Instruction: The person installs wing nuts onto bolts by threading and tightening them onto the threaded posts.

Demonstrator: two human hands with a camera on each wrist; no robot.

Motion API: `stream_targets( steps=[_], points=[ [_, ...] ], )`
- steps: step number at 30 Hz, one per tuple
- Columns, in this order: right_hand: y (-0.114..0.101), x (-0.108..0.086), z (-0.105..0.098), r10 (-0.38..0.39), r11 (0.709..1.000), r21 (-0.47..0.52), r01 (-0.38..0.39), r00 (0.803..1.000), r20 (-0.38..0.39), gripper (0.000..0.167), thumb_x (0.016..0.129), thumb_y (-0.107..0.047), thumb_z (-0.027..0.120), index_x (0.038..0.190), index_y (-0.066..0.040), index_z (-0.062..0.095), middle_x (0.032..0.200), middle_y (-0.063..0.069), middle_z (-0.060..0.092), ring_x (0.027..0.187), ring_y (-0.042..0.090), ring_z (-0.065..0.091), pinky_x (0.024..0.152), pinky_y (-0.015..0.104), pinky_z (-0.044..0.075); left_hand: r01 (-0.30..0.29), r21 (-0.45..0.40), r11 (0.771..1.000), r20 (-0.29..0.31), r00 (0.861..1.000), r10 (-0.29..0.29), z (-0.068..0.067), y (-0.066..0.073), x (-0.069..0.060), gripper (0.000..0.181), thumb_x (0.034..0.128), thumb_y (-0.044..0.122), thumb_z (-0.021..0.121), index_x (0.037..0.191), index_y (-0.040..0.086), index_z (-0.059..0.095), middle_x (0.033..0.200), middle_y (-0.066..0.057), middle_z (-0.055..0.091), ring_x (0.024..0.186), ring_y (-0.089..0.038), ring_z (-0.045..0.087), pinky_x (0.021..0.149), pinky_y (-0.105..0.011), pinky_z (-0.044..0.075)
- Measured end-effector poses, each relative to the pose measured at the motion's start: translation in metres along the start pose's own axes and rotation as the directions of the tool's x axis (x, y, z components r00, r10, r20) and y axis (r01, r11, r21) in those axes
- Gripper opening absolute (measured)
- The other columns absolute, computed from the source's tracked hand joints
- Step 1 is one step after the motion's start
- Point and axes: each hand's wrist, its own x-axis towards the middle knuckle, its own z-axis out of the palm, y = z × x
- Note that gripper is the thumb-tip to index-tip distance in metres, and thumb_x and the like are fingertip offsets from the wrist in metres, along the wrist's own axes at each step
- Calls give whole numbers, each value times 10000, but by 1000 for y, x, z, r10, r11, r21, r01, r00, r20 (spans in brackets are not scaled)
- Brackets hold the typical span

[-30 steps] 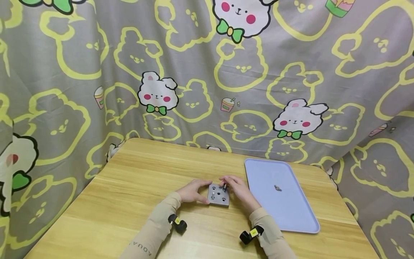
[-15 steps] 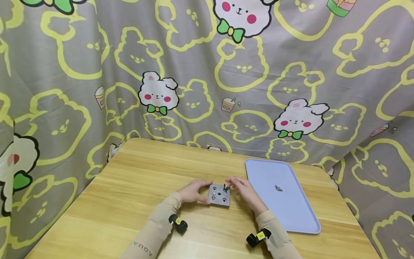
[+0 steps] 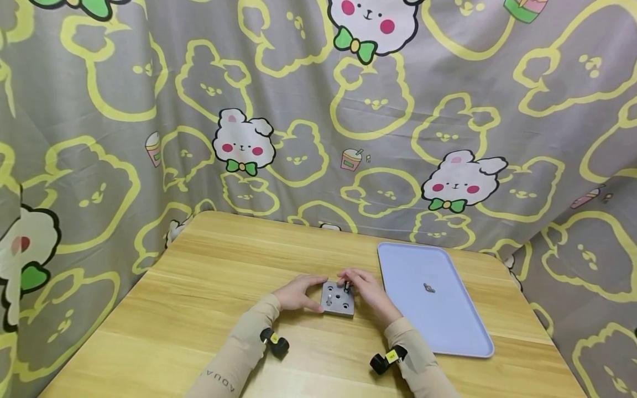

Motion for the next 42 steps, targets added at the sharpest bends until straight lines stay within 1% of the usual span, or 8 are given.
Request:
stream_targets(
  steps=[7, 11, 15, 22, 27, 31, 37, 42],
  points=[
    [-29, -24, -10, 35, 999, -39, -35, 999, -9, 363, 1049, -196, 409, 1164, 48, 651, 1055, 219, 694, 1002, 237, 599, 806, 351, 457, -7, -2, 1000, -2, 1000, 7, 0, -1, 0, 823, 755, 292, 818, 1452, 67, 442, 1500, -133, 457, 1391, -349, 382, 1176, -538, 265],
    [-11, -19, -15, 44, 998, -33, -45, 999, -31, 375, 1046, -234, 423, 1156, 34, 661, 1035, 201, 694, 1009, 264, 586, 766, 327, 453, -9, 1, 1000, -4, 1000, 9, 1, -3, 0, 824, 754, 294, 819, 1452, 69, 443, 1499, -132, 458, 1390, -347, 381, 1174, -535, 267],
    [4, -13, -16, 51, 998, -39, -53, 997, -58, 382, 1037, -291, 439, 1141, -15, 682, 1028, 145, 715, 986, 206, 588, 746, 301, 447, -12, 2, 1000, -7, 1000, 12, 2, -3, 0, 826, 749, 295, 823, 1448, 66, 448, 1494, -132, 465, 1382, -349, 387, 1168, -541, 274],
    [4, -6, -9, 23, 999, -44, -24, 1000, -16, 393, 1040, -305, 424, 1172, -31, 673, 1147, 160, 701, 965, 140, 590, 780, 291, 455, -11, 1, 1000, -8, 1000, 11, 3, -1, -1, 813, 752, 300, 826, 1443, 74, 460, 1487, -124, 476, 1374, -340, 396, 1162, -532, 289],
    [1, -3, -3, -6, 1000, -15, 6, 1000, 8, 387, 1042, -256, 429, 1153, 31, 663, 1090, 216, 707, 966, 122, 613, 816, 253, 460, -4, 4, 1000, -3, 1000, 4, 4, -1, 0, 814, 756, 305, 824, 1446, 80, 457, 1490, -122, 472, 1380, -341, 392, 1165, -531, 288],
    [0, -5, -4, 12, 1000, 1, -12, 1000, 2, 388, 1041, -266, 426, 1149, 22, 662, 1046, 191, 717, 953, 104, 610, 800, 261, 450, -6, 5, 1000, -2, 1000, 6, 4, 0, 1, 813, 760, 299, 820, 1450, 78, 450, 1496, -123, 465, 1386, -342, 389, 1172, -528, 280],
    [4, -13, -12, 43, 999, -30, -45, 998, -53, 389, 1030, -317, 441, 1130, -31, 686, 1036, 128, 717, 940, 140, 589, 752, 293, 454, -20, 9, 1000, -5, 1000, 20, 3, -2, 2, 819, 756, 299, 820, 1448, 66, 449, 1495, -130, 464, 1390, -344, 389, 1175, -530, 272],
    [10, -14, -16, 65, 998, -20, -67, 995, -75, 369, 1036, -285, 444, 1110, -24, 694, 1042, 173, 708, 983, 267, 587, 742, 312, 467, -26, 15, 1000, -3, 1000, 26, 2, -3, 1, 819, 756, 295, 821, 1449, 65, 448, 1492, -126, 469, 1390, -343, 389, 1174, -524, 276]
  ],
)
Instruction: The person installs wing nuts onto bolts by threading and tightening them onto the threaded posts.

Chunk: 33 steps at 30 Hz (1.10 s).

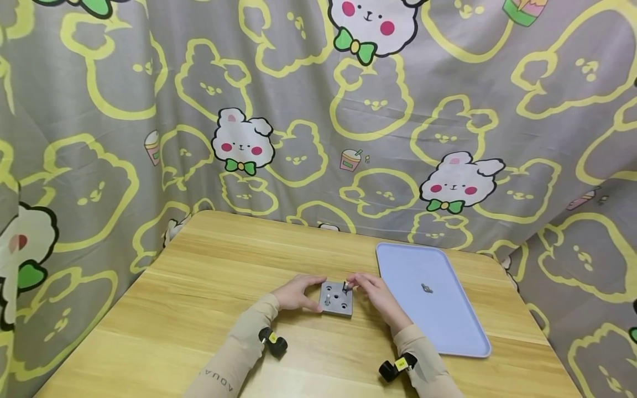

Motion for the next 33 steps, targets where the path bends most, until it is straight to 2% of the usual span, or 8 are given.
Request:
stream_targets(
  steps=[4, 8, 14, 17, 26, 28, 33],
  points=[
    [1, 1, 1, 8, 1000, -5, -8, 1000, -5, 373, 1039, -289, 435, 1128, -36, 694, 1089, 169, 705, 1013, 290, 584, 750, 325, 472, -5, -3, 1000, 1, 1000, 5, 0, 0, 0, 817, 757, 284, 823, 1446, 55, 450, 1488, -129, 474, 1388, -345, 391, 1172, -526, 279],
    [-1, 4, 4, -11, 1000, -29, 11, 1000, 6, 394, 1040, -322, 422, 1130, -59, 701, 1125, 121, 708, 984, 195, 600, 756, 303, 474, 5, -8, 1000, 2, 1000, -5, -1, 1, 0, 815, 757, 296, 822, 1449, 76, 453, 1492, -119, 471, 1392, -336, 388, 1176, -520, 275],
    [-4, 8, 10, -31, 999, 17, 30, 999, 28, 404, 1032, -316, 436, 1086, -20, 705, 1040, 132, 728, 889, 114, 586, 731, 261, 463, 8, -3, 1000, -2, 1000, -8, 0, 3, 0, 808, 758, 302, 822, 1447, 87, 459, 1489, -118, 475, 1384, -337, 396, 1168, -525, 288],
    [-5, 7, 10, -20, 1000, 5, 20, 1000, 20, 415, 1031, -334, 432, 1076, -26, 707, 1018, 105, 734, 883, 102, 586, 733, 256, 462, 8, -5, 1000, -4, 1000, -8, 1, 3, 1, 809, 757, 299, 822, 1448, 87, 457, 1491, -118, 472, 1385, -337, 395, 1170, -524, 285],
    [-8, -5, 1, -7, 999, -38, 6, 1000, -22, 386, 1026, -308, 454, 1059, -32, 722, 1082, 130, 718, 957, 240, 600, 760, 313, 472, 1, -5, 1000, -7, 1000, -1, 0, -1, 3, 828, 751, 300, 823, 1453, 78, 445, 1498, -122, 462, 1393, -344, 386, 1175, -533, 273],
    [-1, -3, -1, -16, 999, -46, 15, 1000, -21, 391, 1020, -330, 459, 1043, -47, 728, 1057, 112, 728, 939, 206, 597, 748, 288, 461, -2, -7, 1000, -6, 1000, 2, 0, -1, 2, 825, 754, 294, 823, 1452, 74, 445, 1497, -124, 464, 1392, -343, 387, 1174, -531, 274],
    [-1, -4, -2, -8, 998, -57, 7, 1000, -14, 410, 1025, -362, 443, 1051, -74, 733, 1087, 95, 728, 989, 216, 596, 780, 293, 462, 0, -8, 1000, 2, 1000, 0, -2, 2, -1, 816, 757, 281, 821, 1451, 68, 447, 1495, -128, 465, 1394, -345, 385, 1178, -525, 270]
  ],
)
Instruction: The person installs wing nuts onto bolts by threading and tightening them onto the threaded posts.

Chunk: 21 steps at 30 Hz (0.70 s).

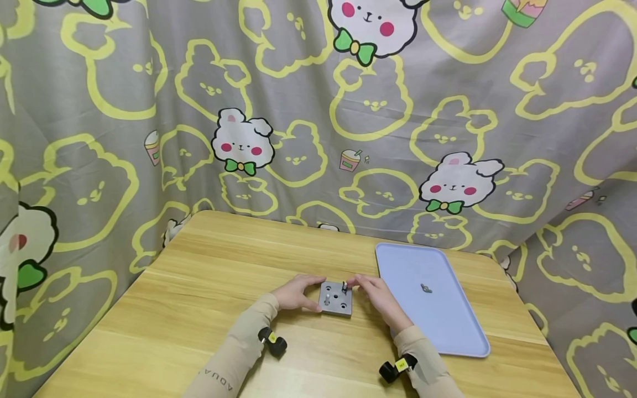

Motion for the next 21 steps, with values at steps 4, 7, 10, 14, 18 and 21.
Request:
stream_targets(
  steps=[4, 7, 10, 14, 18, 21],
  points=[
    [-1, 6, 5, -16, 1000, 3, 16, 1000, 19, 407, 1035, -351, 422, 1081, -96, 736, 1133, 75, 723, 1043, 206, 594, 841, 316, 467, -3, 6, 1000, 0, 1000, 3, 0, 2, -1, 815, 753, 277, 822, 1446, 59, 451, 1491, -132, 469, 1390, -350, 389, 1176, -529, 273],
    [-1, 12, 11, -28, 999, 16, 27, 999, 36, 402, 1042, -313, 416, 1066, -73, 738, 1100, 86, 735, 1063, 165, 610, 900, 307, 457, 1, 8, 1000, -3, 1000, -1, 1, 1, -1, 814, 754, 290, 822, 1445, 64, 455, 1490, -128, 471, 1385, -345, 392, 1170, -529, 282],
    [-2, 16, 15, -33, 999, 24, 32, 999, 37, 407, 1042, -288, 420, 1035, -42, 744, 1020, 103, 753, 1032, 107, 628, 903, 278, 448, 15, 1, 1000, -4, 1000, -15, 1, 0, 0, 811, 757, 302, 820, 1448, 82, 456, 1495, -117, 468, 1387, -335, 388, 1171, -523, 283],
    [-3, 15, 15, -9, 999, 50, 7, 999, 38, 425, 1031, -328, 440, 1015, -32, 745, 969, 94, 757, 980, 74, 621, 882, 253, 425, 21, -6, 1000, -6, 1000, -21, 1, 1, 0, 815, 755, 303, 820, 1449, 84, 454, 1498, -116, 465, 1386, -338, 386, 1170, -528, 281],
    [-3, 11, 8, 19, 995, 96, -22, 999, 41, 440, 1019, -361, 454, 1031, -29, 742, 1000, 81, 751, 915, 90, 584, 844, 236, 412, 18, -7, 1000, -4, 1000, -18, 1, 1, 0, 822, 752, 299, 821, 1450, 76, 449, 1501, -121, 460, 1389, -342, 384, 1171, -535, 275],
    [-2, 8, 1, 30, 994, 104, -33, 999, 30, 448, 1022, -362, 450, 1034, -21, 740, 1002, 87, 750, 839, 135, 542, 749, 239, 421, 13, -1, 1000, -5, 1000, -13, 1, 0, 0, 825, 754, 298, 819, 1454, 74, 443, 1504, -119, 456, 1395, -343, 379, 1175, -533, 268]
  ],
)
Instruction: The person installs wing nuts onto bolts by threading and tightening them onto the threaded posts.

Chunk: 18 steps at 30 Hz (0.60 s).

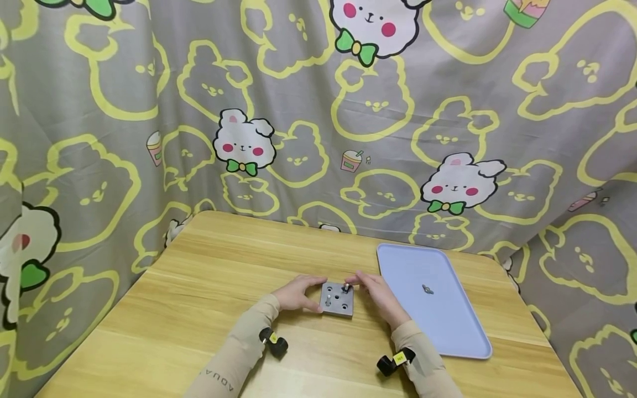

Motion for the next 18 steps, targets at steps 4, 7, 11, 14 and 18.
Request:
stream_targets(
  steps=[4, 7, 11, 14, 18],
  points=[
    [0, -4, -7, 28, 999, 19, -28, 1000, 9, 474, 1025, -388, 433, 1052, -16, 726, 1020, 109, 746, 884, 182, 542, 725, 260, 430, -3, 7, 1000, -2, 1000, 3, -1, -1, 0, 825, 757, 292, 817, 1455, 67, 439, 1505, -124, 454, 1397, -342, 379, 1178, -529, 267],
    [0, -3, -7, 36, 997, 64, -38, 999, 33, 485, 1023, -404, 426, 1131, -11, 690, 1118, 127, 720, 997, 213, 555, 788, 280, 453, -1, 4, 1000, -3, 1000, 1, -2, 0, -1, 824, 755, 285, 819, 1453, 63, 441, 1502, -131, 455, 1395, -346, 380, 1177, -530, 269],
    [0, 2, -4, 33, 991, 125, -39, 998, 52, 491, 1019, -397, 435, 1216, 2, 642, 1213, 133, 683, 1048, 220, 555, 819, 289, 479, 2, -6, 1000, -4, 1000, -2, -3, 2, -2, 822, 753, 285, 820, 1451, 68, 445, 1500, -137, 456, 1396, -353, 377, 1178, -536, 265],
    [1, 9, 0, 45, 992, 114, -52, 997, 61, 470, 1020, -390, 433, 1204, -22, 659, 1175, 94, 710, 983, 178, 550, 784, 274, 467, 1, -3, 1000, -2, 1000, -1, -2, 2, -2, 823, 753, 292, 820, 1450, 64, 445, 1497, -138, 459, 1392, -356, 381, 1174, -543, 267],
    [1, 14, 5, 50, 996, 74, -57, 995, 91, 438, 1035, -356, 401, 1146, -53, 696, 1050, 32, 748, 843, 136, 518, 718, 255, 419, 7, 3, 1000, 0, 1000, -7, -1, 2, -1, 824, 756, 304, 818, 1452, 69, 444, 1497, -130, 462, 1389, -350, 385, 1173, -537, 272]
  ],
)
